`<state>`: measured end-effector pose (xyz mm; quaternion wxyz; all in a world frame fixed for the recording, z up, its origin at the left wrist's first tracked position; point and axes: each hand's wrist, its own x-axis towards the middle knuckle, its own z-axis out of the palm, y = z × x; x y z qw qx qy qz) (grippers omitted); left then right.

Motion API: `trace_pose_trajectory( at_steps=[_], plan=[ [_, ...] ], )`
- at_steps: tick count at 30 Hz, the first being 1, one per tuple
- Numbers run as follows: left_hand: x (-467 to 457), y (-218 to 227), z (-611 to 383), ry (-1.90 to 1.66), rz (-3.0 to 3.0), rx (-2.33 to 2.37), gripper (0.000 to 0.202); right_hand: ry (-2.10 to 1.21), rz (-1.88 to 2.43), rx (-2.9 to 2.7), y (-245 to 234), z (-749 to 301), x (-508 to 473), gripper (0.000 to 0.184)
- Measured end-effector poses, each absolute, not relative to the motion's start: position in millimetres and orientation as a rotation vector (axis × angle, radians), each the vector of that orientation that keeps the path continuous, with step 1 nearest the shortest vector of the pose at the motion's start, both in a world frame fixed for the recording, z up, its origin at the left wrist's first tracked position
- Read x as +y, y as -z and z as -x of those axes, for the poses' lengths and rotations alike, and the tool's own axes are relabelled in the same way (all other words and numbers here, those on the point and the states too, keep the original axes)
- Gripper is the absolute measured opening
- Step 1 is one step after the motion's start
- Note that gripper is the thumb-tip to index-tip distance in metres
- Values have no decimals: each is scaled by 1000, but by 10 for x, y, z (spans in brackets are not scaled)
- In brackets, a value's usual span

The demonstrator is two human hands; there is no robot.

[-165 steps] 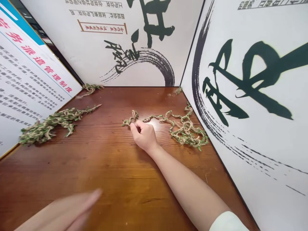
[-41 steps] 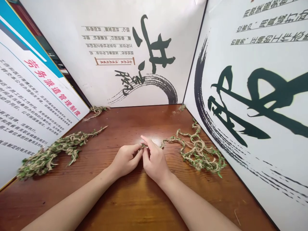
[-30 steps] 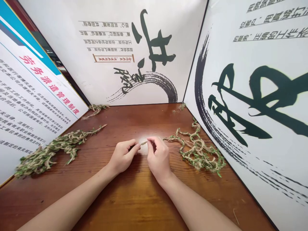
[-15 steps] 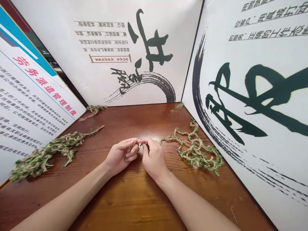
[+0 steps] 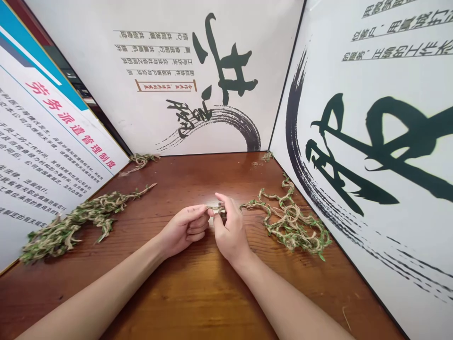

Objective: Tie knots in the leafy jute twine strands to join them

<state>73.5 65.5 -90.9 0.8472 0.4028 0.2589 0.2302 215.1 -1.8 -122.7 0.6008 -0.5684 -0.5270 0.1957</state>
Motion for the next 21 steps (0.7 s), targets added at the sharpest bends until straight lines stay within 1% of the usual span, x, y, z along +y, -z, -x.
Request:
trace_pose_trajectory(
  at_steps=[1,5,7,14,18,21],
  plan=[
    [652,916,-740,-474,-866,546,34,-447,1300,-1253,1223,-2155,-24,39],
    [661,943,-741,-435,-891,515,30,-488,1261,-1346,1180,-2161,-61,27],
    [671,945,-734,-424,-889,506,26,-492,1264,-1353,1144,-2159,-83,24],
    [703,920,-699,-378,-883,487,18,-533,1237,-1335,1060,-2168,-126,24],
    [714,910,-691,-335,-864,507,26,-518,1269,-1316,1070,-2161,-113,27],
    [708,915,-702,-322,-849,544,27,-463,1340,-1281,1091,-2142,-102,23]
  ],
)
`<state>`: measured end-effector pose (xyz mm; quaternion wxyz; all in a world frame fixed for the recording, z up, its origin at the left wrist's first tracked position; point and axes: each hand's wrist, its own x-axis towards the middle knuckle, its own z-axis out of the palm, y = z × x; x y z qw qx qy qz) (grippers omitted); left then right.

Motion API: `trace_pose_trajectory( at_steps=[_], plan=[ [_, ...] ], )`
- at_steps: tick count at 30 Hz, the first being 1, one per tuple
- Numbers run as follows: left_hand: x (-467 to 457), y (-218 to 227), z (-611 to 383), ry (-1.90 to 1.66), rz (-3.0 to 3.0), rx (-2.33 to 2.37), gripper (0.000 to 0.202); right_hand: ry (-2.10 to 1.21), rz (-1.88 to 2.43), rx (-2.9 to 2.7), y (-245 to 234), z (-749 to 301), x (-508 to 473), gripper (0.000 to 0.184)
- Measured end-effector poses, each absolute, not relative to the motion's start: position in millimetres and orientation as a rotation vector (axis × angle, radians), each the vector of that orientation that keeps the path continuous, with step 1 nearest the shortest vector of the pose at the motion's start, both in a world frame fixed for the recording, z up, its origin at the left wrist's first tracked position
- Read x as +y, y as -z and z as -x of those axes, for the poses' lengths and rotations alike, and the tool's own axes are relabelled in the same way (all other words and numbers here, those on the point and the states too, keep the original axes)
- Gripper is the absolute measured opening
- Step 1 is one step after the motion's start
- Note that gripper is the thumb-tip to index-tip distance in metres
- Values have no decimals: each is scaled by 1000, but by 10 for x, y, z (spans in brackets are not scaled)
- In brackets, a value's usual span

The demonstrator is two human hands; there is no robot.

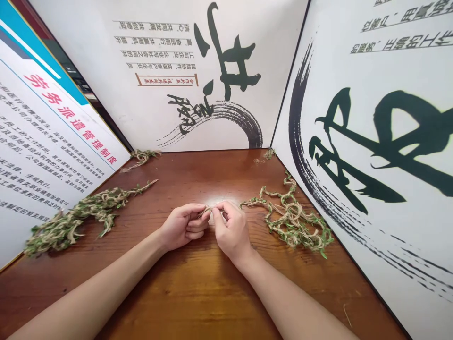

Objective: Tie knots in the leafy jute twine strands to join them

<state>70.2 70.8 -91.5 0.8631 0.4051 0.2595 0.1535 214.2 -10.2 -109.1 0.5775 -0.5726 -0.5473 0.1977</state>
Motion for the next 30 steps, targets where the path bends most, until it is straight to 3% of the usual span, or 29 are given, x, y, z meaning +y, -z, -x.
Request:
trace_pose_trajectory(
  at_steps=[6,12,15,20,23,26,30],
  plan=[
    [680,928,-726,-364,-954,573,19,-463,1340,-1197,1113,-2119,-101,23],
    [606,893,-759,-376,-1075,627,42,-412,1345,-1231,1100,-2124,-108,20],
    [553,913,-795,-395,-1202,669,41,-414,1372,-1203,1116,-2146,-102,20],
    [519,972,-771,-796,-1899,906,39,-309,1435,-1177,1135,-2172,-86,18],
    [519,963,-705,-1088,-2156,989,22,-243,1431,-1225,1125,-2158,-84,19],
    [483,965,-680,-1165,-2296,953,48,-237,1422,-1309,1117,-2135,-91,18],
    [422,1047,-740,-998,-2385,776,76,-251,1410,-1422,1122,-2114,-110,18]
  ],
)
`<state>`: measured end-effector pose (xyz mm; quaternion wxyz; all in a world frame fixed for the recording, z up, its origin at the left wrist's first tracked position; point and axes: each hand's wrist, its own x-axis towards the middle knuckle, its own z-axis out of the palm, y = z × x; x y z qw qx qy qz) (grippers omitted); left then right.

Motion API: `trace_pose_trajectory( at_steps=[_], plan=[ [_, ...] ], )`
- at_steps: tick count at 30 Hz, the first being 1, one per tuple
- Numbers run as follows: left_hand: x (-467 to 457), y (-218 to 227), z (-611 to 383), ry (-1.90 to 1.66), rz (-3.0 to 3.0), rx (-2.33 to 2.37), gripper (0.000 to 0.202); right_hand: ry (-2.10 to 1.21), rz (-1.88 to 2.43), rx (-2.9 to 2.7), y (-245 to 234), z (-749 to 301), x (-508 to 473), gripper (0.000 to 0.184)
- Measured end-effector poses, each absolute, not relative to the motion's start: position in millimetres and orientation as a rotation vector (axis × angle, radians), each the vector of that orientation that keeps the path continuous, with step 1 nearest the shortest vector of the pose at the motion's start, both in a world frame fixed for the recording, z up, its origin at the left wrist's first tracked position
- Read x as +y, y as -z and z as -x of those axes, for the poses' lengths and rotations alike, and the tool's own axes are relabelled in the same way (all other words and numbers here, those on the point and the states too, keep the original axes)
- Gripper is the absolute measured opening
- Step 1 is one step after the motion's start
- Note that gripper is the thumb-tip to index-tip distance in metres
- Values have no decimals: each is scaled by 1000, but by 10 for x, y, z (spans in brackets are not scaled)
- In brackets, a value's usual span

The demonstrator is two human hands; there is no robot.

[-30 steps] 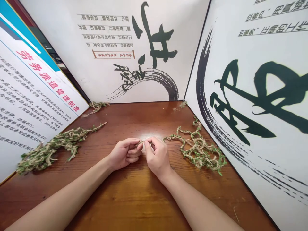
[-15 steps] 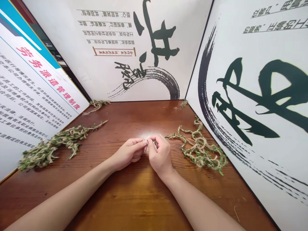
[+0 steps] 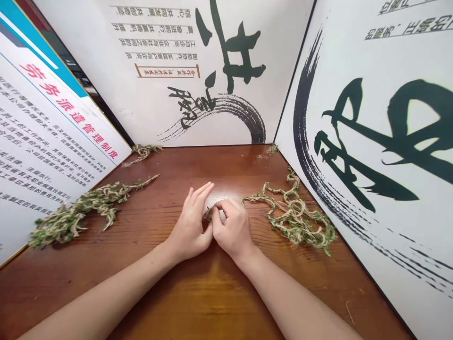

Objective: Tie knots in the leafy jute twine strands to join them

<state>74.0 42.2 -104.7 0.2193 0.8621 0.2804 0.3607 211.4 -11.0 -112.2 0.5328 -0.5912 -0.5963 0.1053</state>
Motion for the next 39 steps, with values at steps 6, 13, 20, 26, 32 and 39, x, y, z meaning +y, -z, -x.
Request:
trace_pose_trajectory(
  at_steps=[6,13,20,26,32,39],
  plan=[
    [474,1103,-791,-899,-2012,737,50,-257,1388,-1457,1123,-2119,-115,19],
    [461,956,-773,-783,-2030,837,19,-304,1410,-1355,1121,-2149,-100,17],
    [485,952,-780,-676,-1968,884,43,-320,1401,-1315,1124,-2147,-105,20],
    [528,990,-766,-688,-1820,789,41,-314,1449,-1204,1172,-2175,-81,16],
    [559,1015,-763,-649,-1646,744,37,-280,1489,-1227,1199,-2189,-59,18],
    [562,951,-770,-741,-1536,725,36,-273,1374,-1355,1162,-2148,-64,20]
  ],
)
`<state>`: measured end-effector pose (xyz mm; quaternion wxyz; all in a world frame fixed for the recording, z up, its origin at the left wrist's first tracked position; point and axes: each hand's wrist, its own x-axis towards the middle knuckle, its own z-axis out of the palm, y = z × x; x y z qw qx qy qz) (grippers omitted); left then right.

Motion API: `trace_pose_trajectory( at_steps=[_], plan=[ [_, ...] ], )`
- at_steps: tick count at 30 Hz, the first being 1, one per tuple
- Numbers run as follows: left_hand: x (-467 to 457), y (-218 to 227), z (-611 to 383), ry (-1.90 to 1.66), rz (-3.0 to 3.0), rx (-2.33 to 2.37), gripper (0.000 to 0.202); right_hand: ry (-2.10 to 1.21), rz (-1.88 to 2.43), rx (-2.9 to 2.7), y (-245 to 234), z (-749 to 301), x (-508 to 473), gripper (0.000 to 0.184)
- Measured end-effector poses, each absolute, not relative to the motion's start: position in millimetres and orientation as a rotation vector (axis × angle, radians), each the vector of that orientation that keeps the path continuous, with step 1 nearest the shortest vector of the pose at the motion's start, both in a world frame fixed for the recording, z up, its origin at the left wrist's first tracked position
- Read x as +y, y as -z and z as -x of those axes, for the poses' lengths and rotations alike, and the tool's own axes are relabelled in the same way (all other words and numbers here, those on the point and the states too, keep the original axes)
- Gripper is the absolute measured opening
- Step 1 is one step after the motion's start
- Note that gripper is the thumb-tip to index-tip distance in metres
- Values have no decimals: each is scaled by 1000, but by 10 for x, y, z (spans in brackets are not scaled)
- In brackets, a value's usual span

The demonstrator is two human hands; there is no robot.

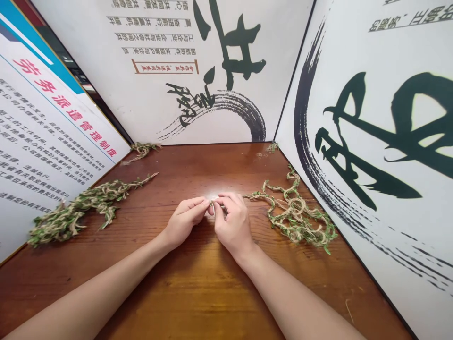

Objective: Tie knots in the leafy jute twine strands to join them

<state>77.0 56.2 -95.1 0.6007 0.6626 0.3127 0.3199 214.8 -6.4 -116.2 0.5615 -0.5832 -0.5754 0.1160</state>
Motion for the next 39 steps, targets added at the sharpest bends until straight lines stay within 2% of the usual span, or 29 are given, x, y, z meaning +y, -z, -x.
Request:
trace_pose_trajectory(
  at_steps=[6,10,17,23,29,32,39],
  plan=[
    [581,969,-774,-714,-1228,724,31,-460,1405,-1274,1146,-2142,-70,20],
    [551,955,-786,-705,-1145,679,30,-456,1432,-1179,1144,-2133,-66,10],
    [571,956,-759,-688,-1154,616,28,-534,1421,-1135,1159,-2140,-31,16],
    [562,1004,-793,-739,-1303,715,28,-533,1353,-1212,1175,-2162,-19,15],
    [518,1019,-801,-928,-1809,793,17,-704,1303,-1176,1150,-2195,-20,16],
    [521,1034,-787,-998,-1984,786,20,-719,1310,-1194,1132,-2193,-15,21],
    [495,981,-784,-940,-1960,815,20,-736,1278,-1216,1156,-2199,0,18]
  ],
)
